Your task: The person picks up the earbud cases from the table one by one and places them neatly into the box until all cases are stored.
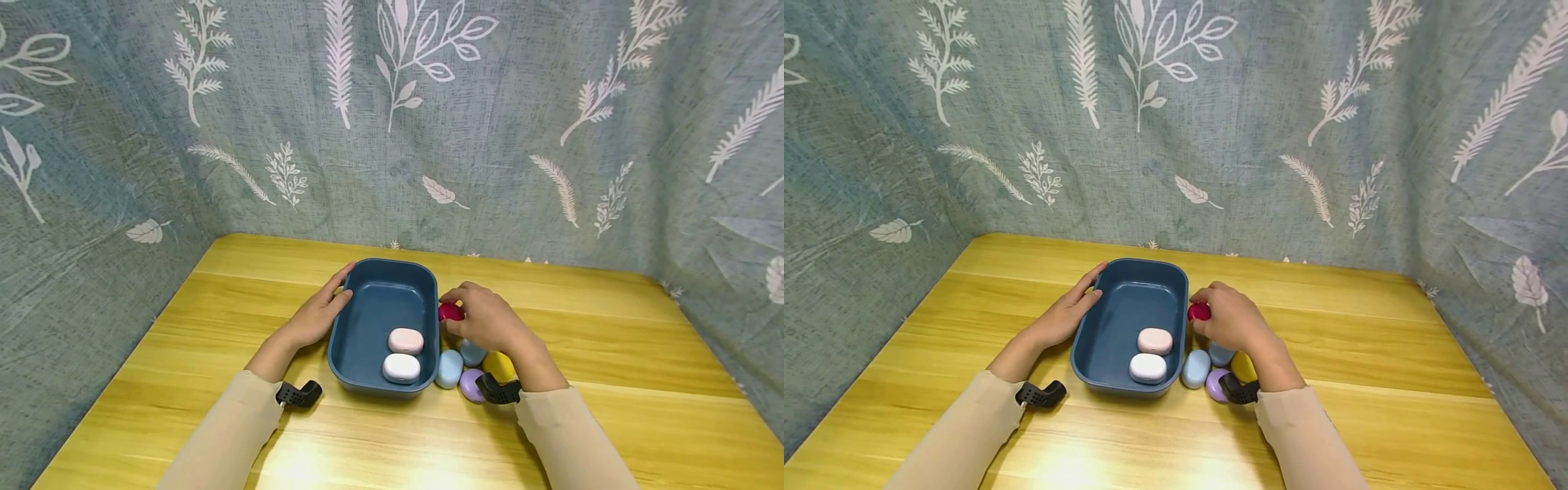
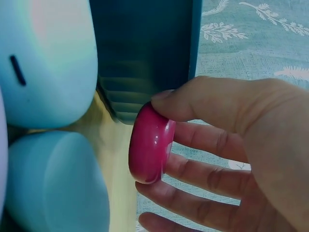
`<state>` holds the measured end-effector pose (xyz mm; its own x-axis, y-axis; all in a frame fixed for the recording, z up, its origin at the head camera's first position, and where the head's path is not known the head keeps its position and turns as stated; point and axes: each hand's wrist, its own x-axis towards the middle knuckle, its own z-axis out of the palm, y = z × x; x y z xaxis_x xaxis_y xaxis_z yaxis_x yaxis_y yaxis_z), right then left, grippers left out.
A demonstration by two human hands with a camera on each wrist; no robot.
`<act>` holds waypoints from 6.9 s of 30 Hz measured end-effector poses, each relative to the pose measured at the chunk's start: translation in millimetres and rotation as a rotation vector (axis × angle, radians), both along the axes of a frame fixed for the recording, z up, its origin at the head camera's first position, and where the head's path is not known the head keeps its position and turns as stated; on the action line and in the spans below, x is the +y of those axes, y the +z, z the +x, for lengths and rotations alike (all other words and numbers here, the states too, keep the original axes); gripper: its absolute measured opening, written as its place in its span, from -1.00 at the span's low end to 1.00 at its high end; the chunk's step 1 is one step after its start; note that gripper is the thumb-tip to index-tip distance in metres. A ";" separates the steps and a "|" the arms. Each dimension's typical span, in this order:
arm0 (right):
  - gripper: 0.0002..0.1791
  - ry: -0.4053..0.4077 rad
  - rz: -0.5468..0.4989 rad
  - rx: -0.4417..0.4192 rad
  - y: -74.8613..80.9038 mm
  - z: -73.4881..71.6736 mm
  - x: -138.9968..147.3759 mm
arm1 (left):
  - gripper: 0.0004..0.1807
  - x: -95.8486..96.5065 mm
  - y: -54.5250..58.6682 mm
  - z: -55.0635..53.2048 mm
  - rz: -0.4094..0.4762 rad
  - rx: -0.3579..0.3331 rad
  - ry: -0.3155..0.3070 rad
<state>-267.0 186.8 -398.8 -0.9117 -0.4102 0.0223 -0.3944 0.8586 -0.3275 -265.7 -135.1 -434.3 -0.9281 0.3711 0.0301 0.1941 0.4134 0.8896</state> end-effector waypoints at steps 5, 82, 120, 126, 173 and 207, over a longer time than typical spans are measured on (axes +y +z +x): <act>-0.62 0.013 -0.010 0.014 1.7 0.2 0.8 | -0.42 0.4 0.2 -0.2 -0.011 0.011 0.001; -0.65 0.184 -0.167 0.153 15.7 10.1 -22.2 | -0.47 0.9 -37.5 -10.8 -0.017 0.022 0.062; -0.65 0.226 -0.040 0.082 1.3 -5.6 -47.9 | -0.46 -1.3 -30.0 -14.9 0.000 0.040 0.039; -0.65 0.223 -0.032 0.077 -0.4 -5.8 -48.3 | -0.46 -1.3 -36.2 -17.9 -0.002 0.052 0.045; -0.62 0.235 0.088 0.040 -8.6 -12.1 -56.0 | -0.40 0.3 -0.9 2.3 0.000 -0.004 0.003; -0.61 0.251 0.113 -0.049 -6.7 -12.0 -59.8 | -0.46 -1.8 -36.2 -16.5 0.009 0.043 0.045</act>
<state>-279.0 127.0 -405.5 -0.7800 -0.6209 -0.0782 -0.5855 0.7682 -0.2588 -282.2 -136.9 -470.4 -0.9417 0.3285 0.0731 0.2134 0.4149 0.8845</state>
